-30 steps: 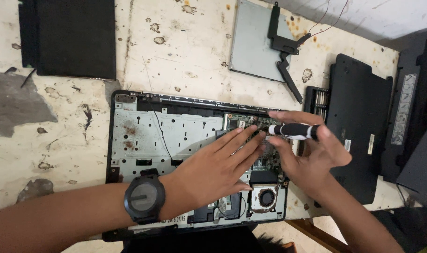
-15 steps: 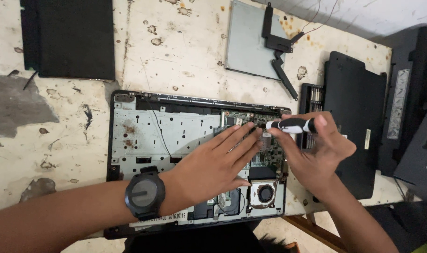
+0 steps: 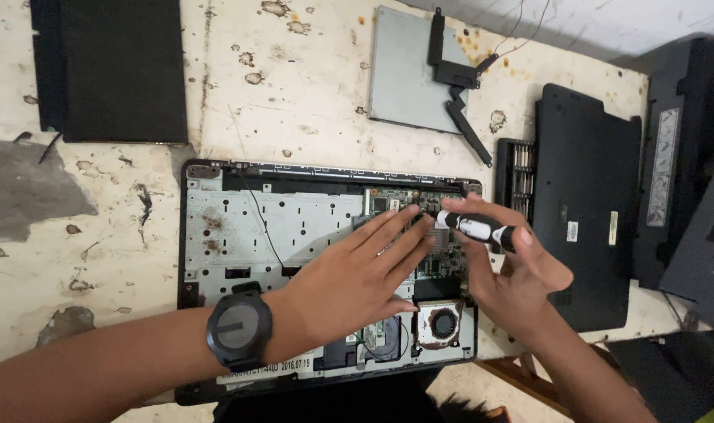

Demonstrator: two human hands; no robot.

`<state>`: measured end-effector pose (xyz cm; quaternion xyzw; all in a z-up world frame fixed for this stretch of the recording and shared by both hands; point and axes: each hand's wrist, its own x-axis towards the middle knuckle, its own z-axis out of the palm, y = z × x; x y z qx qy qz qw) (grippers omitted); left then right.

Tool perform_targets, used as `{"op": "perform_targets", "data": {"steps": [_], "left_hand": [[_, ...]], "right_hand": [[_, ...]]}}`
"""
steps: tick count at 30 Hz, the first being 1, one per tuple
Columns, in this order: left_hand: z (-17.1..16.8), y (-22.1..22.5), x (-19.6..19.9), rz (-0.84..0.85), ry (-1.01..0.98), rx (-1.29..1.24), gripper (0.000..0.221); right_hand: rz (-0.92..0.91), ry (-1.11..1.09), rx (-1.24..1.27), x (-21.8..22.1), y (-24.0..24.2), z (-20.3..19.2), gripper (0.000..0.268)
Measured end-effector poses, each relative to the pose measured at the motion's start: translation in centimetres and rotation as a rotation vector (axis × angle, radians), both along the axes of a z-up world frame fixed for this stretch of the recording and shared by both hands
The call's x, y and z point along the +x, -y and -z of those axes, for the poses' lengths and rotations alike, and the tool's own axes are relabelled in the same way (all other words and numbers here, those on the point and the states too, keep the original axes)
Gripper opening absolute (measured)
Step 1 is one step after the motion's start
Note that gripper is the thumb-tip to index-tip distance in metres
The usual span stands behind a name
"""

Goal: Disassembling a laptop by removing internal screws and disconnecting ribbon cables from the motherboard.

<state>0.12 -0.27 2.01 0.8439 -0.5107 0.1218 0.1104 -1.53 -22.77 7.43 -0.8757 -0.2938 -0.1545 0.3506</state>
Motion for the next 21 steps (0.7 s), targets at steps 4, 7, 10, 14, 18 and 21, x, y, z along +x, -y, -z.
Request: {"op": "perform_targets", "data": {"steps": [4,7,10,14,18,21], "left_hand": [[-0.3,0.0,0.1,-0.001,-0.001,-0.011,0.087],[-0.6,-0.1,0.2,-0.003,-0.003,-0.016,0.086],[-0.4,-0.2,0.1,0.012,-0.041,-0.034,0.084],[-0.8,-0.2,0.0,0.005,-0.039,-0.032,0.087],[-0.8,-0.3,0.3,0.032,-0.048,-0.012,0.086],[-1.2,-0.3,0.3,0.024,-0.038,-0.033,0.083]], "right_hand": [[0.056,0.08,-0.008,0.3,0.1,-0.4,0.075],[-0.048,0.034,0.041,0.8,-0.7,-1.6,0.083],[0.039,0.03,0.074,1.1,-0.2,-0.4,0.078],[0.0,-0.184,0.269,1.2,-1.9,-2.0,0.063],[0.034,-0.031,0.121,1.2,-1.8,-0.9,0.081],[0.164,0.114,0.175,0.6,-1.9,0.6,0.082]]}}
